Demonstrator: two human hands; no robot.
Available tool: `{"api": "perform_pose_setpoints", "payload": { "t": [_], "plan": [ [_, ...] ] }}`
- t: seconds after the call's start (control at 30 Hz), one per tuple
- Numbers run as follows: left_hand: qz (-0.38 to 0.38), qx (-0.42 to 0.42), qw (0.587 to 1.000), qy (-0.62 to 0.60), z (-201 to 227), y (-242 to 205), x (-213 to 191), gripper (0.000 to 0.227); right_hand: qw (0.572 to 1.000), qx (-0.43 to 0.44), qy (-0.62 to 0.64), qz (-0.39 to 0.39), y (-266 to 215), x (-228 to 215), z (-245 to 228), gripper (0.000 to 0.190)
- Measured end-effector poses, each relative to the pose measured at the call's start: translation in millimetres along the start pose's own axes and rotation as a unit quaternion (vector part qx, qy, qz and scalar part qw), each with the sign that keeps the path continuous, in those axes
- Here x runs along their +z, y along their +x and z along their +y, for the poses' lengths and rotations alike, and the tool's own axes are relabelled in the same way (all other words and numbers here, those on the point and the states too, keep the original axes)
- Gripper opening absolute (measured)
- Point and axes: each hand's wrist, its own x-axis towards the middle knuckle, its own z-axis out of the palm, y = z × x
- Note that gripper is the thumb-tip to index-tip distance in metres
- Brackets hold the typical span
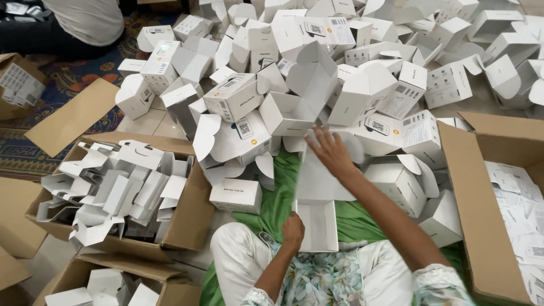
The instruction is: The person packs small white boxes with items and organizes them into larger shipping boxes.
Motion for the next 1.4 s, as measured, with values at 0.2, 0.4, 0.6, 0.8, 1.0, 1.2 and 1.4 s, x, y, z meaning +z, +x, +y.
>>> {"api": "perform_pose_setpoints", "payload": {
  "t": [0.2, 0.4, 0.6, 0.8, 1.0, 1.2, 1.4],
  "plan": [
    [-0.078, -0.052, 0.992, -0.089, -5, 6, -22, 0.034, 0.963, 0.053, 0.181, -0.194, -87, 85, -76, 0.070],
    [0.191, 0.083, 0.970, -0.128, 44, -22, -84, 0.044, 0.918, 0.061, 0.388, -0.057, -158, 68, -82, 0.045],
    [0.142, 0.251, 0.924, -0.252, 194, -40, -118, 0.027, 0.815, 0.311, 0.478, 0.098, -252, 4, 22, 0.021],
    [-0.035, 0.468, 0.840, -0.272, 330, -72, -53, 0.035, 0.656, 0.566, 0.432, 0.248, -412, 25, 153, 0.014],
    [-0.049, 0.707, 0.703, 0.057, 389, -131, 35, 0.060, 0.565, 0.725, 0.338, 0.203, -566, 149, 236, 0.019],
    [-0.097, 0.701, 0.705, 0.051, 383, -133, 60, 0.057, 0.606, 0.748, 0.270, 0.007, -569, 219, 270, 0.033],
    [-0.124, 0.689, 0.711, 0.064, 384, -131, 59, 0.063, 0.744, 0.629, 0.172, -0.148, -540, 235, 300, 0.100]
  ]
}}
